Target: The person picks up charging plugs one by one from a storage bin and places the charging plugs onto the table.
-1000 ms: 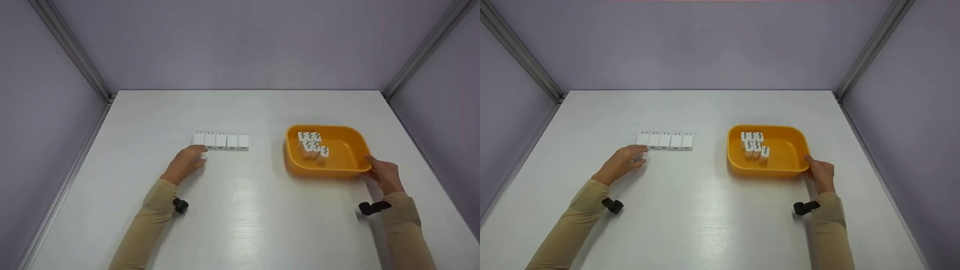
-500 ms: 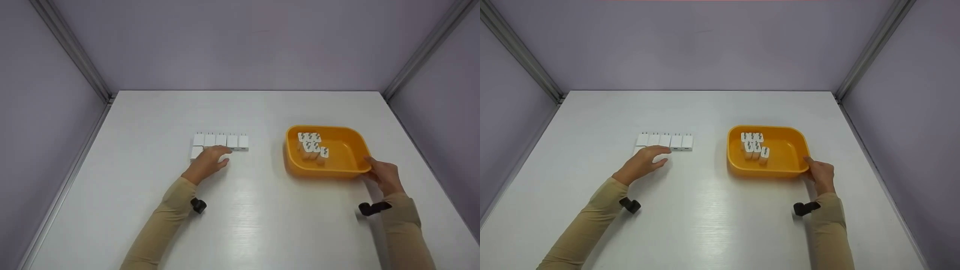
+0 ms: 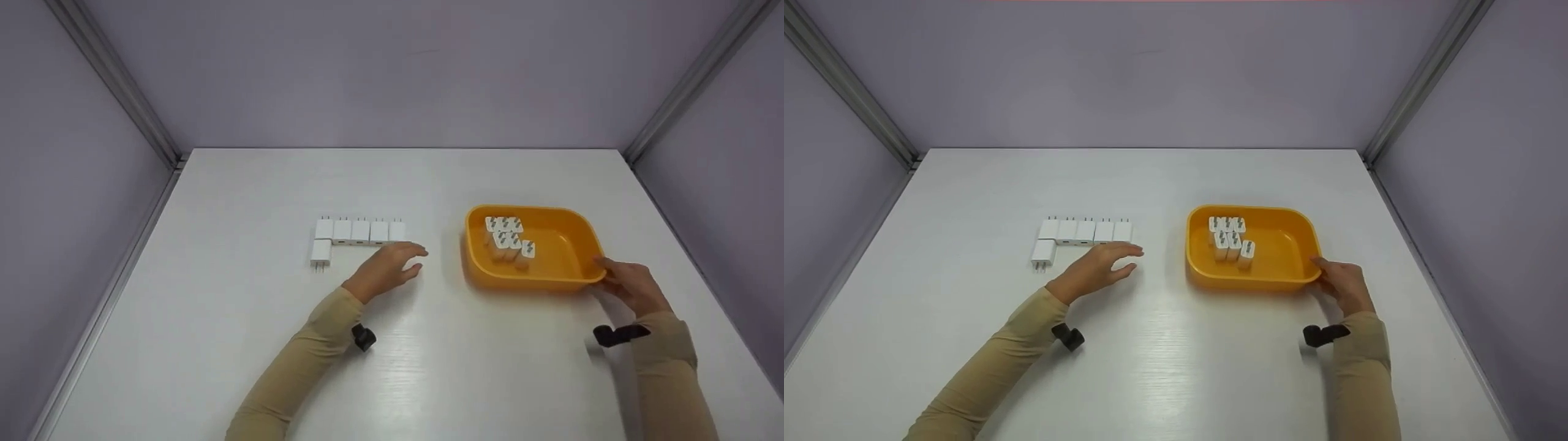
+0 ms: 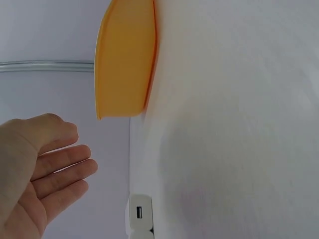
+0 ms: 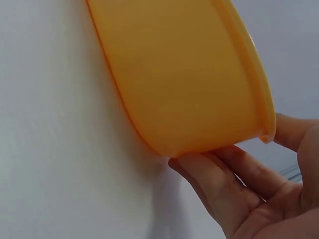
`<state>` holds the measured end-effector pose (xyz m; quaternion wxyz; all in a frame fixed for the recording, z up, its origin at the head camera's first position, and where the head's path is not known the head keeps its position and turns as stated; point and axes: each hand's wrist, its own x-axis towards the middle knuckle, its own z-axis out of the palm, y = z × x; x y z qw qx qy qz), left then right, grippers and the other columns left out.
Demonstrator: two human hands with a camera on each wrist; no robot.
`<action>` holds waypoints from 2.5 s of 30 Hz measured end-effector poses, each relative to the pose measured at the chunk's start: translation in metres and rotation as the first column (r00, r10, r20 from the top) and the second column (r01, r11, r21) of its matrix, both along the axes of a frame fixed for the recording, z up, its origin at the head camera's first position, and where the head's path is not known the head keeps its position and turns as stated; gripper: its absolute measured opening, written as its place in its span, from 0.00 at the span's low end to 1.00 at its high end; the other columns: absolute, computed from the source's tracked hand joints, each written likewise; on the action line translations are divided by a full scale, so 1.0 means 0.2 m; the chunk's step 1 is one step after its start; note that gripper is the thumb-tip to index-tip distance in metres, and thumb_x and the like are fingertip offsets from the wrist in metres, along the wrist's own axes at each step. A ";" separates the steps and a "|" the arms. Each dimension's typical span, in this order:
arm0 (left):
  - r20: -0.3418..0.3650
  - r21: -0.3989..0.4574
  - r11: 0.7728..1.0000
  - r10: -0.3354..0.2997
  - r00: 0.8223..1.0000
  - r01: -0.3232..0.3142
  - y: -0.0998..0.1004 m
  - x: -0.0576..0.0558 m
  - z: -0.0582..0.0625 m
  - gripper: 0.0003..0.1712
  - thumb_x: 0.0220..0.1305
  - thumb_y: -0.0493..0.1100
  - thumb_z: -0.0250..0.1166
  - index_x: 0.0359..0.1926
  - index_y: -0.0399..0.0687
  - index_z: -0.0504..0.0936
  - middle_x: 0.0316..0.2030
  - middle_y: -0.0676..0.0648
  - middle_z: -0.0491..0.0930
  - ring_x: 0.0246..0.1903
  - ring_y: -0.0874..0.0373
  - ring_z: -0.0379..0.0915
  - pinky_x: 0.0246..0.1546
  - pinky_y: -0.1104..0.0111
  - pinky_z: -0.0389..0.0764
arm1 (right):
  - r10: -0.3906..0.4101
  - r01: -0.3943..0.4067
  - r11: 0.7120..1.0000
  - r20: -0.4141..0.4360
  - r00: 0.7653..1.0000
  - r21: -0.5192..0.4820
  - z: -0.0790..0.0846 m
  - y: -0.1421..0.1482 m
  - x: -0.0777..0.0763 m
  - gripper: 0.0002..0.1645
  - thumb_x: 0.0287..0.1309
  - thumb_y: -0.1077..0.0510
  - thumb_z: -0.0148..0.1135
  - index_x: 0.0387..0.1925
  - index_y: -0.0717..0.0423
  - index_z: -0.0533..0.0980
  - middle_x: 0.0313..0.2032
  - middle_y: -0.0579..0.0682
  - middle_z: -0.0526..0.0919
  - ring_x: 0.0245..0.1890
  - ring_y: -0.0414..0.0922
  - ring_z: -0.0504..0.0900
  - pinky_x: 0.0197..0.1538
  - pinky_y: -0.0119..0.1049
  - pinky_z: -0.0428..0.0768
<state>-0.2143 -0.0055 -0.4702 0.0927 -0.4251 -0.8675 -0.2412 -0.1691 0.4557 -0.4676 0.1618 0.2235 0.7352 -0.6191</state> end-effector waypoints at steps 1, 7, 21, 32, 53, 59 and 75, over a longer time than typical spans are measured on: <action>0.011 -0.002 1.000 -0.011 1.000 0.011 0.03 0.00 0.00 0.14 0.64 0.37 0.62 0.49 0.37 0.81 0.49 0.41 0.84 0.53 0.49 0.81 0.57 0.63 0.80 | 0.017 -0.017 1.000 0.007 1.000 -0.009 0.00 0.01 0.00 0.39 0.59 0.41 0.62 0.63 0.61 0.65 0.33 0.34 0.82 0.35 0.30 0.82 0.45 0.23 0.83; 0.051 -0.010 0.999 -0.047 0.998 0.048 0.17 0.01 0.01 0.14 0.66 0.37 0.60 0.51 0.38 0.80 0.51 0.43 0.84 0.55 0.51 0.80 0.59 0.65 0.78 | 0.034 -0.034 0.987 -0.002 0.999 -0.156 0.01 0.05 -0.01 0.08 0.62 0.48 0.61 0.38 0.46 0.78 0.34 0.37 0.86 0.37 0.33 0.85 0.46 0.26 0.84; -0.055 0.012 1.000 0.016 0.998 -0.015 0.49 0.00 0.04 0.16 0.65 0.38 0.60 0.53 0.39 0.80 0.51 0.45 0.84 0.53 0.56 0.80 0.57 0.73 0.79 | 0.017 -0.018 0.982 -0.006 1.000 -0.190 0.01 0.04 0.00 0.05 0.62 0.50 0.61 0.34 0.45 0.79 0.33 0.39 0.87 0.37 0.33 0.86 0.47 0.28 0.84; -0.045 0.005 1.000 -0.004 0.999 0.004 0.58 -0.03 0.06 0.15 0.65 0.38 0.60 0.51 0.39 0.81 0.51 0.46 0.83 0.53 0.55 0.80 0.60 0.71 0.77 | 0.001 0.000 0.988 0.004 1.000 -0.153 0.01 0.03 -0.01 0.16 0.61 0.48 0.63 0.44 0.52 0.73 0.32 0.37 0.86 0.36 0.32 0.85 0.45 0.26 0.84; 0.198 -0.102 0.984 0.165 0.966 -0.147 0.80 -0.08 0.05 0.24 0.68 0.52 0.58 0.59 0.43 0.75 0.56 0.47 0.80 0.55 0.57 0.78 0.60 0.72 0.77 | -0.015 0.017 0.993 0.020 1.000 -0.114 0.01 0.01 0.00 0.35 0.59 0.45 0.63 0.61 0.60 0.65 0.32 0.35 0.84 0.36 0.31 0.85 0.45 0.24 0.83; 0.198 -0.159 0.975 0.184 0.963 -0.154 0.81 -0.10 0.05 0.24 0.69 0.51 0.58 0.59 0.43 0.75 0.55 0.47 0.80 0.55 0.57 0.78 0.59 0.72 0.78 | -0.013 0.013 0.992 0.005 1.000 -0.125 0.02 0.01 0.00 0.16 0.59 0.46 0.63 0.43 0.50 0.75 0.32 0.36 0.85 0.35 0.31 0.84 0.44 0.24 0.83; 0.003 -0.328 0.918 0.238 0.971 -0.224 0.79 -0.12 0.08 0.17 0.67 0.42 0.60 0.56 0.48 0.81 0.55 0.49 0.80 0.57 0.59 0.76 0.60 0.73 0.76 | -0.019 0.016 0.988 -0.022 1.000 -0.152 0.02 0.02 0.01 0.07 0.60 0.47 0.63 0.31 0.43 0.81 0.31 0.37 0.87 0.34 0.33 0.86 0.43 0.25 0.84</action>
